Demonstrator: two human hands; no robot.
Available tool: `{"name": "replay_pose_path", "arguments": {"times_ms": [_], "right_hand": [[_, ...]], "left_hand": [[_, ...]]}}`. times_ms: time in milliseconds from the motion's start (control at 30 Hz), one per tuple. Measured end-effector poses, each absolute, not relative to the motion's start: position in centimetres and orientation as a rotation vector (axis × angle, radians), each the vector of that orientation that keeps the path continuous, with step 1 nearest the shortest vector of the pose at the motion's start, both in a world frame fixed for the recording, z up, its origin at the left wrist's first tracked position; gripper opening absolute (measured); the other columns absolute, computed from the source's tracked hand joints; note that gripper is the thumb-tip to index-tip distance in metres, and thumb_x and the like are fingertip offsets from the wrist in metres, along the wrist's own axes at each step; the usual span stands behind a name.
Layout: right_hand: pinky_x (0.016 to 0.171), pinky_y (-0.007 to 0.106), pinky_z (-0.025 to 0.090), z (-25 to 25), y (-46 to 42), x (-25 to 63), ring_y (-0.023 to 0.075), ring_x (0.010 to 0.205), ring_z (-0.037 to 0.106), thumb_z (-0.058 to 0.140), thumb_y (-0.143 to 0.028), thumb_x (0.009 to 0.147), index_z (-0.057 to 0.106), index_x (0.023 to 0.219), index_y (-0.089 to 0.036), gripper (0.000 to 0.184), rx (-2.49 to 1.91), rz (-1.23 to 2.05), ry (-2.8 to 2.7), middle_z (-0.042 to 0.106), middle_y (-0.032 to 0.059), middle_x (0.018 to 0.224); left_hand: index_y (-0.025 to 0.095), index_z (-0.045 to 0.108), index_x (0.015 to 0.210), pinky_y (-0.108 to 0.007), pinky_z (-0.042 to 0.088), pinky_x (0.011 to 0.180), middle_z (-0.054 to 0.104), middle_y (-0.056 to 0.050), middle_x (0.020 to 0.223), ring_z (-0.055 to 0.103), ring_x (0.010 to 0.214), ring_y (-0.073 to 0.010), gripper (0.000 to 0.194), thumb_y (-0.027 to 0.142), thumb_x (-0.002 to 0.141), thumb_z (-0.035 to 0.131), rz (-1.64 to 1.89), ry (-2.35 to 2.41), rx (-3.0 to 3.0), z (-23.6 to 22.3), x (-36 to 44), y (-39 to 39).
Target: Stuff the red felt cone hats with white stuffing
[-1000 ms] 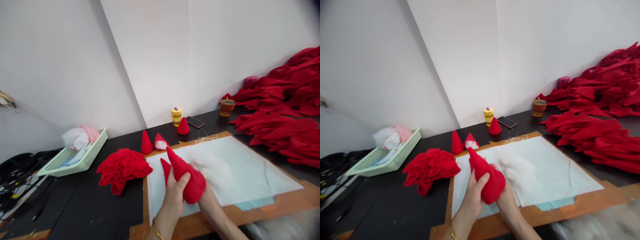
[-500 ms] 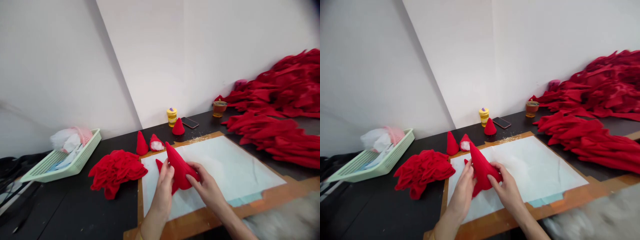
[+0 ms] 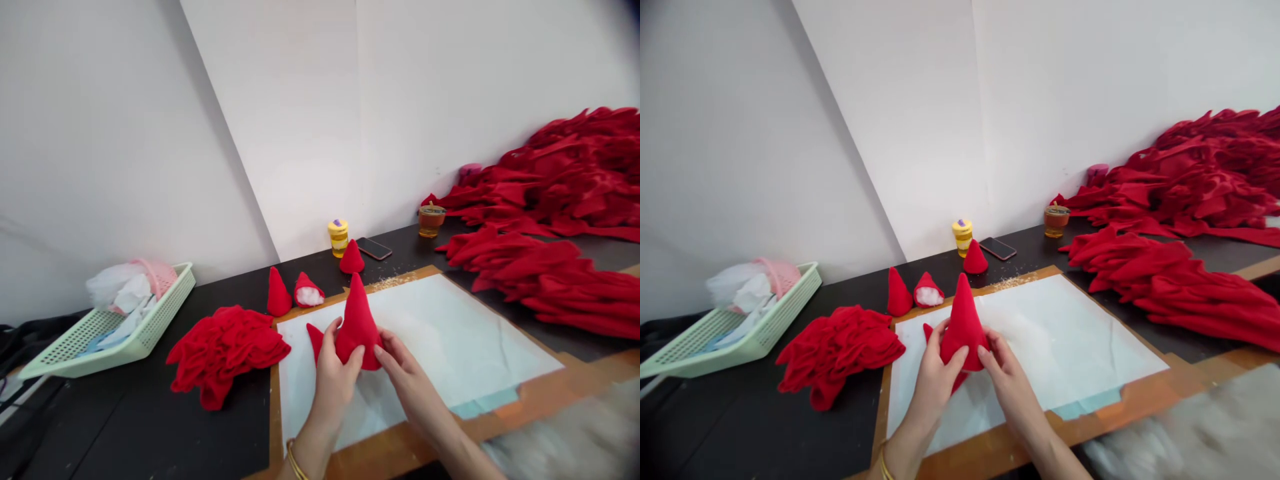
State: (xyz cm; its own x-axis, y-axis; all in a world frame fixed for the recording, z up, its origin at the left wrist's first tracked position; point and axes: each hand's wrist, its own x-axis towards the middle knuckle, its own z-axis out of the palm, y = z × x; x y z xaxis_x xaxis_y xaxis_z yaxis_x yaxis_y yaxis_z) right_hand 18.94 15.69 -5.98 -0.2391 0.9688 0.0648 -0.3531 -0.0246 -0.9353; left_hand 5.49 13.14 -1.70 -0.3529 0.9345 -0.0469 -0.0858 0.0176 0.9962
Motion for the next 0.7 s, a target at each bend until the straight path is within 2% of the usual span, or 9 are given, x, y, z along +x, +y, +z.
{"name": "replay_pose_path", "arguments": {"times_ms": [167,233,300,400,467,533,567,633,700], "right_hand": [[0.092,0.042,0.057,-5.3,17.0,21.5,0.0276,0.112,0.063,0.062,-0.058,0.092,0.059,0.129,-0.024,0.05,-0.995,1.062,-1.401,0.06,0.0132,0.133],[0.089,0.041,0.059,-4.7,17.3,22.0,0.026,0.113,0.063,0.061,-0.054,0.094,0.052,0.135,-0.025,0.051,-0.934,1.088,-1.432,0.056,0.0139,0.14],[0.088,0.042,0.061,-4.3,17.1,21.8,0.0256,0.112,0.064,0.061,-0.051,0.095,0.04,0.147,-0.027,0.061,-0.846,1.205,-1.446,0.05,0.0161,0.149],[0.093,0.045,0.06,-4.2,16.2,20.8,0.03,0.126,0.06,0.07,-0.045,0.09,0.031,0.158,-0.029,0.08,-0.776,1.211,-1.565,0.036,0.0171,0.16],[0.106,0.048,0.053,-4.5,15.7,20.2,0.0335,0.141,0.047,0.075,-0.037,0.086,0.042,0.155,-0.031,0.077,-0.786,1.017,-1.691,0.028,0.0124,0.166],[0.114,0.048,0.045,-5.0,15.6,19.8,0.0326,0.146,0.041,0.07,-0.032,0.089,0.057,0.143,-0.03,0.056,-0.818,0.868,-1.699,0.033,0.0092,0.164],[0.114,0.046,0.045,-5.3,15.7,19.8,0.0312,0.144,0.044,0.066,-0.031,0.091,0.061,0.137,-0.028,0.046,-0.83,0.865,-1.639,0.039,0.0096,0.16],[0.107,0.041,0.052,-5.9,16.0,19.7,0.0283,0.132,0.057,0.06,-0.035,0.096,0.06,0.133,-0.026,0.038,-0.835,0.974,-1.466,0.052,0.0118,0.149],[0.099,0.036,0.057,-6.3,16.0,19.4,0.0258,0.119,0.065,0.06,-0.04,0.097,0.056,0.133,-0.025,0.039,-0.814,1.087,-1.327,0.058,0.0118,0.139]], "left_hand": [[0.021,0.059,0.135,-0.048,0.041,0.115,0.061,-0.015,0.133,0.056,0.13,-0.0342,0.071,0.024,0.069,0.084,1.49,1.476,1.008,-1.6,3.9,13.0],[0.021,0.059,0.135,-0.048,0.043,0.113,0.062,-0.015,0.133,0.058,0.126,-0.0343,0.069,0.028,0.071,0.084,1.46,1.47,1.023,-1.5,3.8,12.8],[0.021,0.06,0.135,-0.048,0.042,0.114,0.061,-0.016,0.135,0.057,0.128,-0.0346,0.067,0.033,0.074,0.083,1.449,1.444,1.029,-1.4,4.1,12.7],[0.022,0.054,0.142,-0.047,0.039,0.118,0.055,-0.014,0.145,0.05,0.137,-0.0334,0.067,0.042,0.082,0.076,1.44,1.443,1.058,-1.1,4.8,12.4],[0.023,0.051,0.145,-0.045,0.038,0.119,0.05,-0.012,0.151,0.046,0.141,-0.0313,0.065,0.046,0.087,0.07,1.436,1.437,1.074,-0.7,5.3,12.0],[0.024,0.054,0.143,-0.041,0.039,0.119,0.049,-0.011,0.152,0.047,0.141,-0.0305,0.061,0.047,0.089,0.068,1.432,1.376,1.085,-0.1,5.7,11.4],[0.024,0.057,0.141,-0.041,0.041,0.117,0.052,-0.011,0.149,0.05,0.137,-0.0311,0.059,0.047,0.088,0.069,1.427,1.338,1.088,0.1,5.8,11.1],[0.023,0.063,0.136,-0.04,0.047,0.11,0.059,-0.013,0.141,0.057,0.127,-0.0324,0.059,0.044,0.083,0.076,1.436,1.283,1.078,0.3,6.2,10.8],[0.022,0.065,0.131,-0.039,0.05,0.107,0.061,-0.014,0.136,0.059,0.123,-0.032,0.059,0.04,0.077,0.082,1.512,1.239,0.991,0.0,6.6,11.0]]}}
